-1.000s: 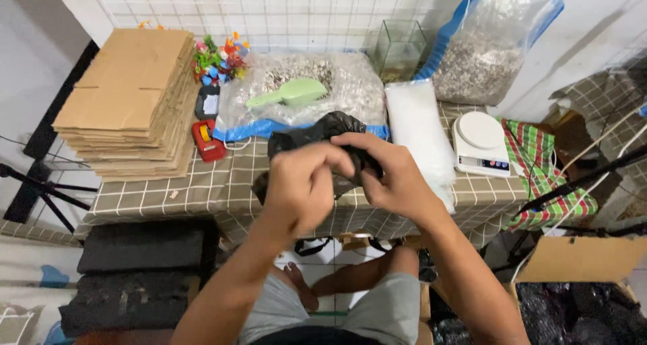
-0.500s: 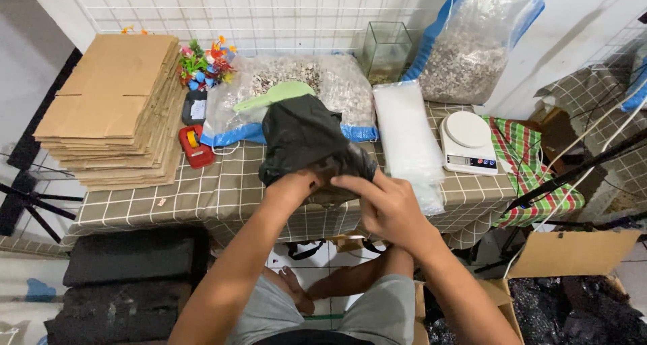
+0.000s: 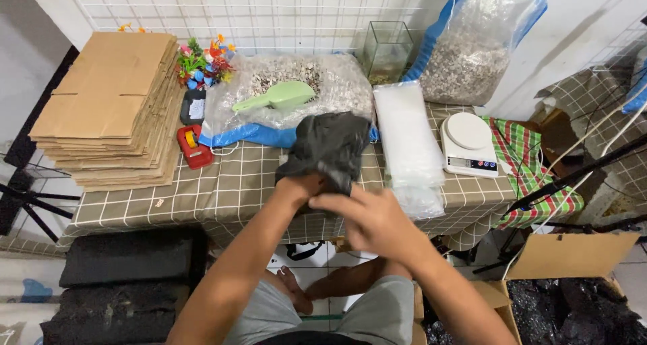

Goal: The person scoops small white stones from a large bag into a small plastic bag using a green scoop, weighs it on a digital scale, and then places the small bag into a larger black shipping bag which they seal.

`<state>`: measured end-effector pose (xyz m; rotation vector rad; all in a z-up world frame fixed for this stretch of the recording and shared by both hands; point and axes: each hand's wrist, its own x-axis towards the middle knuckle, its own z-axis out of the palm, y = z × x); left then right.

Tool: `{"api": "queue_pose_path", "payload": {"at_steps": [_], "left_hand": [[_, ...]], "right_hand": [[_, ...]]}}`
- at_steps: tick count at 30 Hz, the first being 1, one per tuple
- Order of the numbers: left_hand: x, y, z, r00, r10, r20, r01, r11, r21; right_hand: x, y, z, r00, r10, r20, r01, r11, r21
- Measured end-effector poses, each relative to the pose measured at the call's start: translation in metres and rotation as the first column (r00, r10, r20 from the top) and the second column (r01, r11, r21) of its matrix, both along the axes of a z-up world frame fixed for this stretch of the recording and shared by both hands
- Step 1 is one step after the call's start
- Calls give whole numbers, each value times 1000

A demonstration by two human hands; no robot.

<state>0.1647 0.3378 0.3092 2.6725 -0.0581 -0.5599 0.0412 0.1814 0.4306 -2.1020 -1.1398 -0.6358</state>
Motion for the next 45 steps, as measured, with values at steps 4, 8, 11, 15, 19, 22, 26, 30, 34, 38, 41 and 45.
{"api": "queue_pose_path", "payload": {"at_steps": [4,8,11,15,19,22,26,30,34,38,41,45], "left_hand": [[3,-16,-30,994,-69,89,68,998,12],[33,-47,-41,982,-120,143,119,993,16],[7,-31,-20,965,-169,198,168,985,23],[-72,14,107,708,-417,569,464,883,70],[-110,30,122,185,-382,906,563,796,221],[-82,47,119,-143,-2,990,536,840,80],[-57,80,104,273,330,904,434,796,-422],[5,80,45,719,183,671,231,847,-478],[55,80,-21,953,-181,244,223,962,-158],[75,68,-36,967,-222,126,223,975,6],[78,62,-28,953,-304,14,301,948,103],[88,55,-23,963,-264,-56,269,946,178]], "right_hand": [[-9,-1,-1,992,-34,120,46,994,-100],[20,-20,-7,984,-116,137,131,985,-113],[43,-42,2,933,-289,212,318,941,-116],[59,-53,-5,912,-405,66,409,909,-74],[62,-45,4,919,-321,-229,335,942,26],[69,-44,27,934,-255,-251,289,951,110],[83,-69,39,924,-319,-212,352,924,146],[68,-74,76,874,-414,-253,444,893,72],[50,-74,96,855,-443,-269,463,886,12],[40,-87,91,844,-461,-274,481,877,6],[34,-94,89,809,-499,-311,519,854,-18],[36,-98,85,820,-489,-299,512,859,0]]}}
